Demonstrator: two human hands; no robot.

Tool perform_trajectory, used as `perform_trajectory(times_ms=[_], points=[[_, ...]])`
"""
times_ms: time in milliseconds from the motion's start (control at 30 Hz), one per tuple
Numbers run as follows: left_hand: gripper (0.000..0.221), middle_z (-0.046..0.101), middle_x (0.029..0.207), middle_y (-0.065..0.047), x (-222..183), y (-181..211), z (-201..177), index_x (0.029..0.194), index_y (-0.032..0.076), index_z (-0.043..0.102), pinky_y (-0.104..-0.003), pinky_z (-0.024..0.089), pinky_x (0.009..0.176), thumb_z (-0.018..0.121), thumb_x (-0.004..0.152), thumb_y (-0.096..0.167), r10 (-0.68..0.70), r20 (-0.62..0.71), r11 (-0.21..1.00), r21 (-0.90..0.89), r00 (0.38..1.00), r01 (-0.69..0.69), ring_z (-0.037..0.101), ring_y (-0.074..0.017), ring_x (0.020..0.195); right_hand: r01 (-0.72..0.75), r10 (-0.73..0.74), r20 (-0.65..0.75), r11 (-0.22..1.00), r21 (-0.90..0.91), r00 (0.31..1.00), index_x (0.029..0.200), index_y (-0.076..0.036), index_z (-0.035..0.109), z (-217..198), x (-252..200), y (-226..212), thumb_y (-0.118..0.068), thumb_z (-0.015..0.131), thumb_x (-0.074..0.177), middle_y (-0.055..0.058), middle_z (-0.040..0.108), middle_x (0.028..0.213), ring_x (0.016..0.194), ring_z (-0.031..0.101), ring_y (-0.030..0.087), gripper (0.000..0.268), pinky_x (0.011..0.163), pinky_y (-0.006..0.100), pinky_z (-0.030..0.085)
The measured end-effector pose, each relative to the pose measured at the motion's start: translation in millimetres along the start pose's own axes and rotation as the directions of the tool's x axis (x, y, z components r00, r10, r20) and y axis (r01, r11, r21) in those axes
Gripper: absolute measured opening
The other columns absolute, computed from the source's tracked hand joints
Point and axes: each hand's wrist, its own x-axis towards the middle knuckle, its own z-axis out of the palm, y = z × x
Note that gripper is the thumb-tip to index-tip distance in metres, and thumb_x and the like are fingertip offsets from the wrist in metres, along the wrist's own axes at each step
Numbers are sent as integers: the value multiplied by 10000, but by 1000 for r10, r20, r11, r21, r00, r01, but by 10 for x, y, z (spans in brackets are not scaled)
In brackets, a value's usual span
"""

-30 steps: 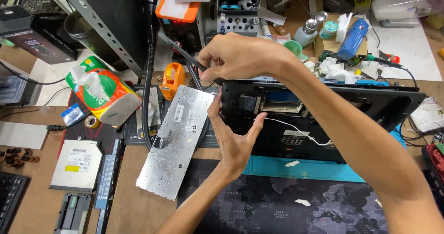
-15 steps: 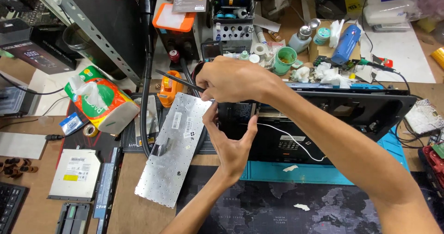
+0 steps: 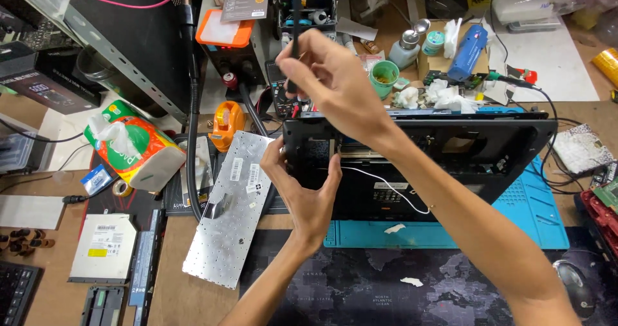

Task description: Disassembling a laptop by prying off the top cover and keyboard, then reassembling the components.

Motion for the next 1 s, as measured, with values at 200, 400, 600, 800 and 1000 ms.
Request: perform_trajectory(times_ms=[200,400,600,800,1000], points=[[739,419,1328,-155,18,82,-15,1401,29,368,-362,463,1072,822,842,195,-56,23,998,-28,998,57,472,-257,1228,33,-50,-198,996,-87,979,1212,-32,462,-635,-419,-236,-11,527,1093,138,569,1053,893,689,224,137,802,258,674],[751,418,1333,-160,29,165,7,1387,48,344,-343,497,1066,839,829,141,-97,57,990,-92,994,102,492,-250,1207,-62,8,-564,995,-76,826,1194,-210,346,-1957,-1347,-98,-60,420,1152,67,466,992,940,591,255,173,968,387,649],[690,512,1213,-172,54,273,81,1316,101,325,-282,585,895,812,828,77,-183,81,967,-162,980,194,579,-219,1034,-220,202,-659,974,57,725,918,-221,261,-2520,-1780,128,-56,327,855,14,334,921,786,275,136,189,737,280,269],[681,458,1291,-185,-13,211,129,1342,76,326,-293,585,940,791,845,40,-86,42,985,-147,995,91,531,-235,1118,-579,469,-679,812,78,566,717,-200,519,-2399,-1883,598,-351,646,1029,-85,395,675,665,335,46,369,639,224,262],[715,420,1297,-177,-68,122,145,1371,67,318,-295,581,969,797,844,4,-33,15,989,-141,999,35,518,-251,1154,-631,581,-551,766,122,599,1056,-163,766,-2520,-2125,1405,-242,787,907,-18,699,938,896,651,85,170,773,230,550]])
